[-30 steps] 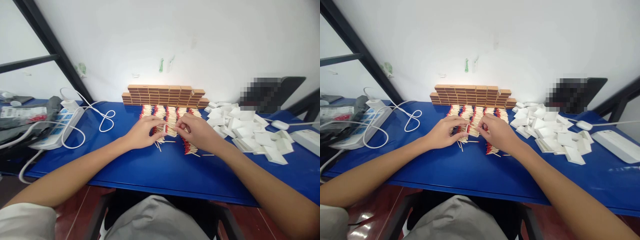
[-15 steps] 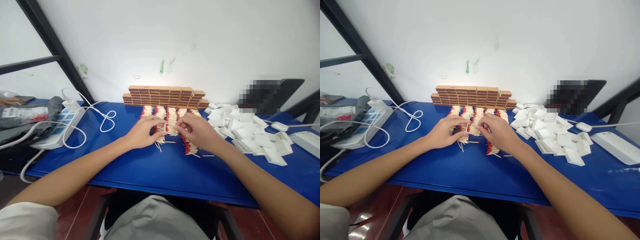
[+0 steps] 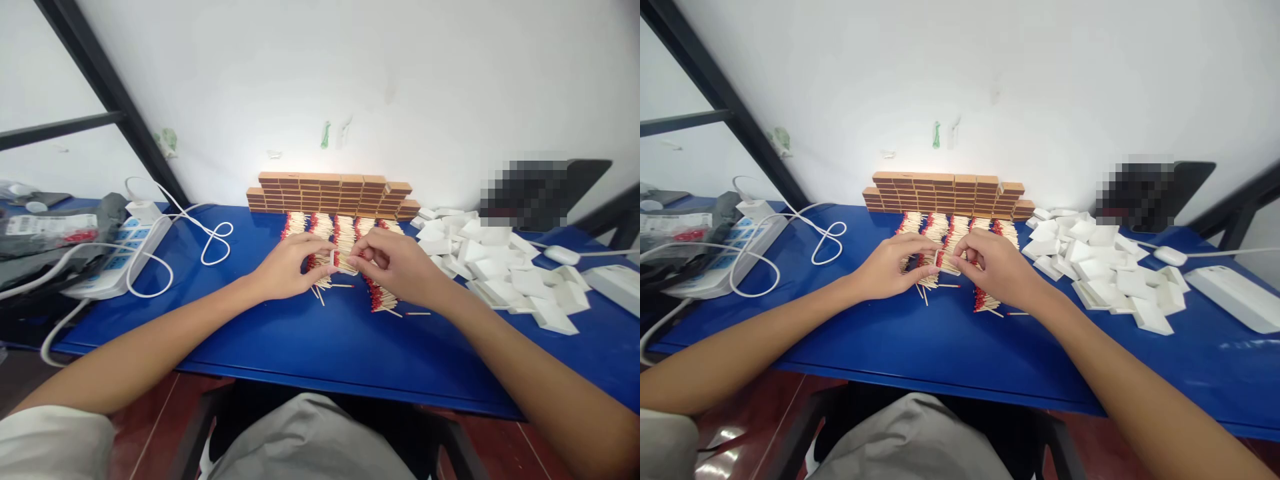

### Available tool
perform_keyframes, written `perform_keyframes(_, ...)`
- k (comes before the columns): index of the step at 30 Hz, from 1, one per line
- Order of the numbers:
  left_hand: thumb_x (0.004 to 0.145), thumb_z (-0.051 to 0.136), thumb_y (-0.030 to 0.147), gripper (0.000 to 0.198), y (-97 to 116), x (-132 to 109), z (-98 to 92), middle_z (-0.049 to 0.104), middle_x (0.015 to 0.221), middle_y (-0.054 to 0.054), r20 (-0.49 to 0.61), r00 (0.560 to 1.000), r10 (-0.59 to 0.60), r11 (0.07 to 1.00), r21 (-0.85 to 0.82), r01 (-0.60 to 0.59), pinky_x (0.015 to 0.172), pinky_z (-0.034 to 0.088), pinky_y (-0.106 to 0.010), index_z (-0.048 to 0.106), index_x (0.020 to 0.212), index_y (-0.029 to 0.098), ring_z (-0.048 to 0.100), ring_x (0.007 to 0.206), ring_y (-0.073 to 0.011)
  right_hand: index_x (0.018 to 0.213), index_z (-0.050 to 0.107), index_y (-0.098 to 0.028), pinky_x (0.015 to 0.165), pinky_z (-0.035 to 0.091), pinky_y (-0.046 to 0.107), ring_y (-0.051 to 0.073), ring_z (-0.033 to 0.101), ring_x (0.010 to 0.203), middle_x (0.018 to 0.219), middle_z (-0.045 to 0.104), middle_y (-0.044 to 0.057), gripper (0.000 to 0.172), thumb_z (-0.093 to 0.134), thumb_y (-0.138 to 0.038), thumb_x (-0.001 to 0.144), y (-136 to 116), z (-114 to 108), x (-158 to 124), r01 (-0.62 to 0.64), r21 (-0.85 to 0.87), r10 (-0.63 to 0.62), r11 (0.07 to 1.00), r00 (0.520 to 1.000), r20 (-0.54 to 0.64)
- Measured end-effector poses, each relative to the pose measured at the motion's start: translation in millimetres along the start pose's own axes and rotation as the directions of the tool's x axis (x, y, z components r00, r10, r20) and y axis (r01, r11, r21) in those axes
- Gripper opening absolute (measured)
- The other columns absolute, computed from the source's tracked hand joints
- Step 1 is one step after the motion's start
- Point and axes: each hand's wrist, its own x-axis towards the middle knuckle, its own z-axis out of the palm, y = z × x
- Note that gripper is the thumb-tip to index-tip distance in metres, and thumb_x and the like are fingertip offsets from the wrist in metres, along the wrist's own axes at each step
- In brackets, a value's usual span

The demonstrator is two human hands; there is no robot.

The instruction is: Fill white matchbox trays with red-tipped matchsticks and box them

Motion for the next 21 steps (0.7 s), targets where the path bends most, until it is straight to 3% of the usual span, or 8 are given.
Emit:
perform_keyframes(7, 0.095, 0.074, 0.046, 0.040, -0.5, -0.7, -0.1, 0.076, 0.121, -0.011, 0.025, 1.000, -0.002, 1.000, -0.009, 0.002, 0.101, 0.056, -0.043, 0.072, 0.125, 0.020, 0.071, 0.112, -0.0263, 0.091, 0.070, -0.022, 0.059, 0.038, 0.028, 0.012, 0.047, 0.060, 0.077, 0.057, -0.001, 0.010, 0.069, -0.032, 0.096, 1.2, 0.4, 0.1, -0.007, 0.015, 0.007, 1.000, 1.000, 0.014)
perform_keyframes(21, 0.095, 0.073, 0.045, 0.036, 1.0, 0.0, -1.4, 0.076, 0.114, -0.010, 0.005, 1.000, 0.000, 1.000, -0.008, 0.000, 0.095, 0.057, -0.040, 0.072, 0.121, 0.020, 0.072, 0.107, -0.0249, 0.091, 0.068, -0.023, 0.060, 0.038, 0.029, 0.015, 0.049, 0.064, 0.077, 0.059, 0.001, 0.014, 0.067, -0.036, 0.098, -1.6, -2.3, -0.2, 0.014, -0.028, -0.013, 1.000, 0.999, 0.037)
